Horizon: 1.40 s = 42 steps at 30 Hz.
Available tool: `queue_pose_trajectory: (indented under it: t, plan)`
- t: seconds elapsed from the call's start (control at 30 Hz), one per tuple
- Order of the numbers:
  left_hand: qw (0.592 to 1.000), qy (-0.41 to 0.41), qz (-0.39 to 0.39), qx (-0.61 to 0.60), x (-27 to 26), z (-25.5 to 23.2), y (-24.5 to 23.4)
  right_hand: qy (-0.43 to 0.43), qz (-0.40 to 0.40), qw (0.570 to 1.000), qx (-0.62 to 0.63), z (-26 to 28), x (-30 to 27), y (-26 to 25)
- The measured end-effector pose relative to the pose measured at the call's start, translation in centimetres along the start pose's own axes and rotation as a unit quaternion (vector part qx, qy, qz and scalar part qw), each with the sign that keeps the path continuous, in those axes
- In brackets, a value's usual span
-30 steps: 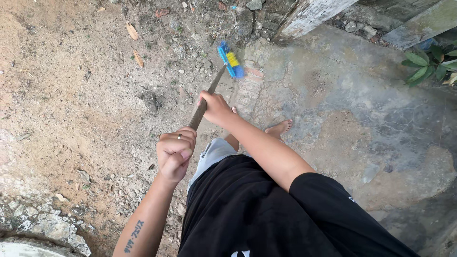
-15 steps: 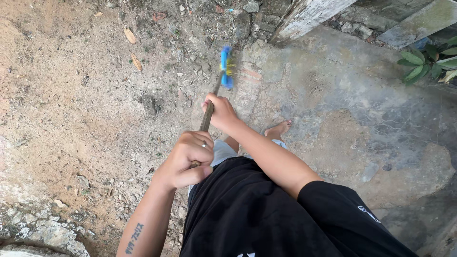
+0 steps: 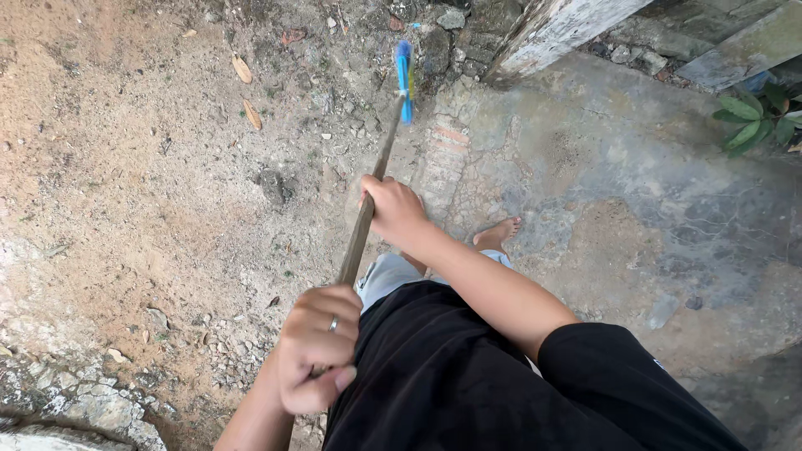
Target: The person sweeps a concrete ground surface and adjacent dirt areas using a broom.
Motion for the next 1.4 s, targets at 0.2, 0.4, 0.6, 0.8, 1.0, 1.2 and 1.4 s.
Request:
queue_pose_trajectory:
  t: [0.2, 0.4, 0.6, 0.8, 1.0, 1.2, 1.4]
  plan:
    - [0.997, -0.069, -0.001, 0.02, 1.7, 8.0, 2.8, 0.02, -0.003, 0.995, 0.102, -6.8, 1.4, 3.8]
    - [0.991, 0.001, 0.095, 0.091, 1.5, 2.1, 5.5, -0.029, -0.016, 0.992, 0.123, -0.7, 0.1, -0.4]
    - [1.0, -0.021, 0.017, -0.006, 0.6, 3.5, 3.1, -0.001, -0.025, 0.999, 0.039, -3.3, -2.1, -1.2]
    - [0.995, -0.061, 0.036, 0.076, 1.1, 7.7, 5.1, -0.017, 0.026, 0.985, 0.168, -5.7, 0.8, 3.5]
    - [0.997, -0.022, 0.063, 0.043, -1.4, 1.5, 4.9, -0.06, -0.014, 0.998, 0.034, -0.7, -3.1, 0.8]
    - [0.998, -0.064, -0.021, 0.001, -1.0, 7.7, 3.8, -0.003, -0.042, 0.997, 0.057, -6.7, -0.9, 1.9]
    - [0.995, -0.052, 0.06, 0.052, 0.3, 5.2, 5.0, 0.009, -0.005, 0.994, 0.112, -4.1, -1.6, 1.4]
Point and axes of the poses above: each hand's wrist, its own x-axis towards the middle knuckle, its own y-axis out of the palm, z = x × y, the point moved 3 cm from there along x, towards the middle knuckle, and after that the axes turned 8 degrees about -y, right-handed, at the moved point
